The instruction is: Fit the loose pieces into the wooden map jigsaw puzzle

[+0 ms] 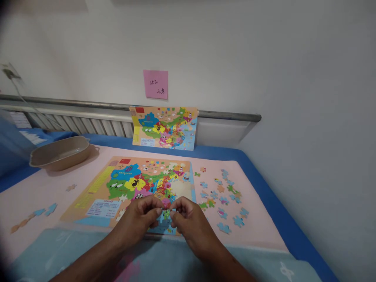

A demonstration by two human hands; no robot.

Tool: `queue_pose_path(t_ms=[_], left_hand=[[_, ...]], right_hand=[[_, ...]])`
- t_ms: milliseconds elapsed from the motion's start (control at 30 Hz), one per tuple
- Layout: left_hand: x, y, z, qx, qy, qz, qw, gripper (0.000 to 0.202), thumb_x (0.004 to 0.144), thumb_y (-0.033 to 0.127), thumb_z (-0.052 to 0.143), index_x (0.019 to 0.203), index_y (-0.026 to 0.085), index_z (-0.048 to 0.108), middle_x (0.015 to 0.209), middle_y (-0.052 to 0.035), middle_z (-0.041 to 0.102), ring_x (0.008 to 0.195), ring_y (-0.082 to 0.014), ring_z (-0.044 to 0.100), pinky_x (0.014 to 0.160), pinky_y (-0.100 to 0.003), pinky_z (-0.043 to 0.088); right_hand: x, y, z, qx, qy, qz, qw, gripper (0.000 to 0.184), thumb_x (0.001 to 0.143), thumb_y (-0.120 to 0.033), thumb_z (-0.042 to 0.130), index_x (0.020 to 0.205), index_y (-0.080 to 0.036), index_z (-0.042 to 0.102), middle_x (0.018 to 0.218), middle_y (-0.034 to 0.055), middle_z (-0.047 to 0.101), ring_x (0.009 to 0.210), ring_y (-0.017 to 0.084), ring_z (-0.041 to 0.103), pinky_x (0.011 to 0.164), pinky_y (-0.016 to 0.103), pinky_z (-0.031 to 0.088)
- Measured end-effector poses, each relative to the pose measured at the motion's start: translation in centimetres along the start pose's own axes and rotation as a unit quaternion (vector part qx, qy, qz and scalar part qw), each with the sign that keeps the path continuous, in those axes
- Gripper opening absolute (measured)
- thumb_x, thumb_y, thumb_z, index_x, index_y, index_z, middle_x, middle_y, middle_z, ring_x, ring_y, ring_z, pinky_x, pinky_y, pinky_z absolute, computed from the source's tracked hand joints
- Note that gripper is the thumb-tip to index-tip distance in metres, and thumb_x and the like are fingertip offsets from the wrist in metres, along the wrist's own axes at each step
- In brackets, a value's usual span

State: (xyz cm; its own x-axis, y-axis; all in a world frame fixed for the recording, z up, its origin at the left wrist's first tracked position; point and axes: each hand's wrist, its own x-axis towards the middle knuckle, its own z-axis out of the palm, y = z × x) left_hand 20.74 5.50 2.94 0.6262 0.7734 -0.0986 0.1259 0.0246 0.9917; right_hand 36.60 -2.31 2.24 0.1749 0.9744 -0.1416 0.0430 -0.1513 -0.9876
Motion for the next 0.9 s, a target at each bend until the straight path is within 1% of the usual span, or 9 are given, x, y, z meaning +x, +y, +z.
queue_pose_path(t_ms=[200,367,733,900], left_hand=[[-0.2,0.0,0.0,0.011,-0.003,0.006,1.0,0.018,0.076,0.034,0.052,0.076,0.016,0.056,0.061,0.0038,0.047,0.056,-0.0126,0.043,0.052,-0.026,0.033],[-0.3,0.1,0.1,-0.021,0.0,0.004,1.0,0.019,0.075,0.035,0.055,0.077,0.016,0.055,0.06,0.0043,0.045,0.053,-0.0121,0.039,0.05,-0.026,0.03],[-0.4,-0.3,0.0,0.002,-0.016,0.026,1.0,0.013,0.081,0.029,0.053,0.079,0.016,0.056,0.063,0.0038,0.048,0.057,-0.0127,0.042,0.052,-0.026,0.033],[-0.5,-0.5,0.1,0.017,-0.016,0.031,0.999,0.01,0.082,0.026,0.052,0.078,0.017,0.055,0.063,0.005,0.045,0.057,-0.0118,0.039,0.052,-0.026,0.032]], right_hand=[[0.1,-0.2,0.4,0.016,0.009,0.04,0.999,0.014,0.072,-0.031,0.059,0.079,-0.02,0.053,0.057,-0.0027,0.061,0.045,0.009,0.047,0.044,0.021,0.032],[0.2,-0.5,0.4,0.023,0.012,0.05,0.998,0.017,0.072,-0.034,0.059,0.08,-0.02,0.052,0.057,-0.0028,0.061,0.045,0.009,0.048,0.044,0.021,0.03],[-0.2,-0.9,0.6,0.013,0.002,0.053,0.999,0.015,0.073,-0.032,0.057,0.079,-0.02,0.051,0.058,-0.0013,0.064,0.045,0.01,0.049,0.046,0.022,0.033],[-0.2,-1.1,0.7,0.019,-0.002,0.062,0.998,0.016,0.072,-0.033,0.058,0.079,-0.021,0.051,0.058,-0.0008,0.064,0.044,0.01,0.049,0.045,0.022,0.033]])
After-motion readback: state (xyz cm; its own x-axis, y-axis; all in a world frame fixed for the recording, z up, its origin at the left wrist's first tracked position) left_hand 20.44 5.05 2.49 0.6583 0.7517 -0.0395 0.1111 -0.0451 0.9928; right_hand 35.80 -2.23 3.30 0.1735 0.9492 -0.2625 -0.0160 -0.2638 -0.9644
